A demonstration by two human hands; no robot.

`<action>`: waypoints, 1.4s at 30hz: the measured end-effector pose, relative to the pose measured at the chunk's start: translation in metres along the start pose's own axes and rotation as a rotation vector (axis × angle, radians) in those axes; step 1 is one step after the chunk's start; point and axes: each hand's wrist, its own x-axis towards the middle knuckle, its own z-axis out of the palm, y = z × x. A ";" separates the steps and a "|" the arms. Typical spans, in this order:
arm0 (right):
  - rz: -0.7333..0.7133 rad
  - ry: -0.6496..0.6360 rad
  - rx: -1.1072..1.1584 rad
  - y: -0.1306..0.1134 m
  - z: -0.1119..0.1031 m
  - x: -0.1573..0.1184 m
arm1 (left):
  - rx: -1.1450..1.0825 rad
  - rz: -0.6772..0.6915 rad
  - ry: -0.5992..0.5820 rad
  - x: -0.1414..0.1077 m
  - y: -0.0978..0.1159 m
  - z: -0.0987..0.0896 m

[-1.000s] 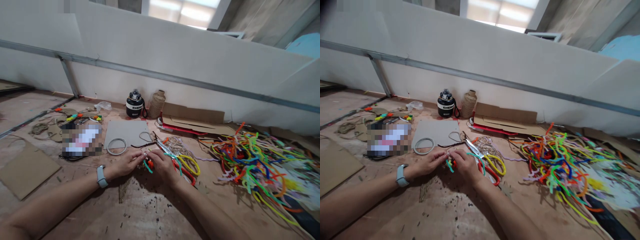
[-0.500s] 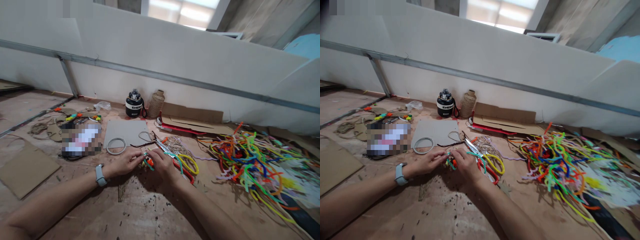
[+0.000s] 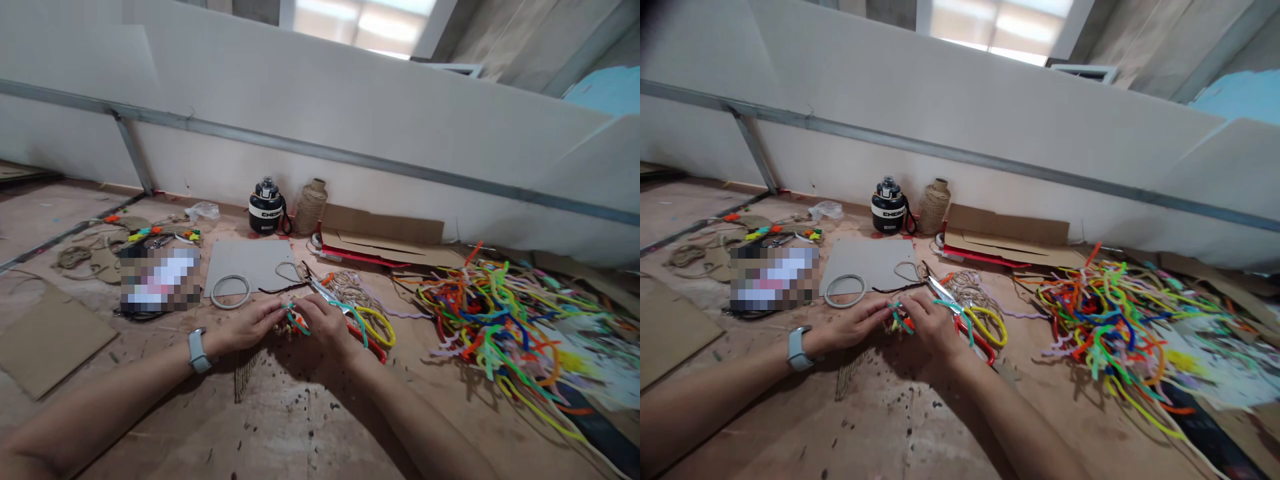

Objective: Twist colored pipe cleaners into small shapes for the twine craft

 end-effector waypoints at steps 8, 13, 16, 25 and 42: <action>0.134 -0.059 0.016 -0.022 -0.010 0.003 | -0.041 0.002 -0.013 0.000 0.001 0.001; 0.160 0.010 0.086 -0.017 0.000 0.002 | -0.053 0.001 0.059 0.001 0.002 0.002; 0.181 0.048 0.073 -0.014 0.004 0.004 | -0.031 -0.028 0.116 0.002 0.000 0.002; 0.169 -0.079 0.057 -0.011 -0.007 0.006 | 0.062 -0.006 0.114 -0.001 0.004 -0.004; 0.121 -0.043 0.120 -0.012 -0.006 0.005 | -0.103 -0.009 0.001 0.002 0.005 -0.003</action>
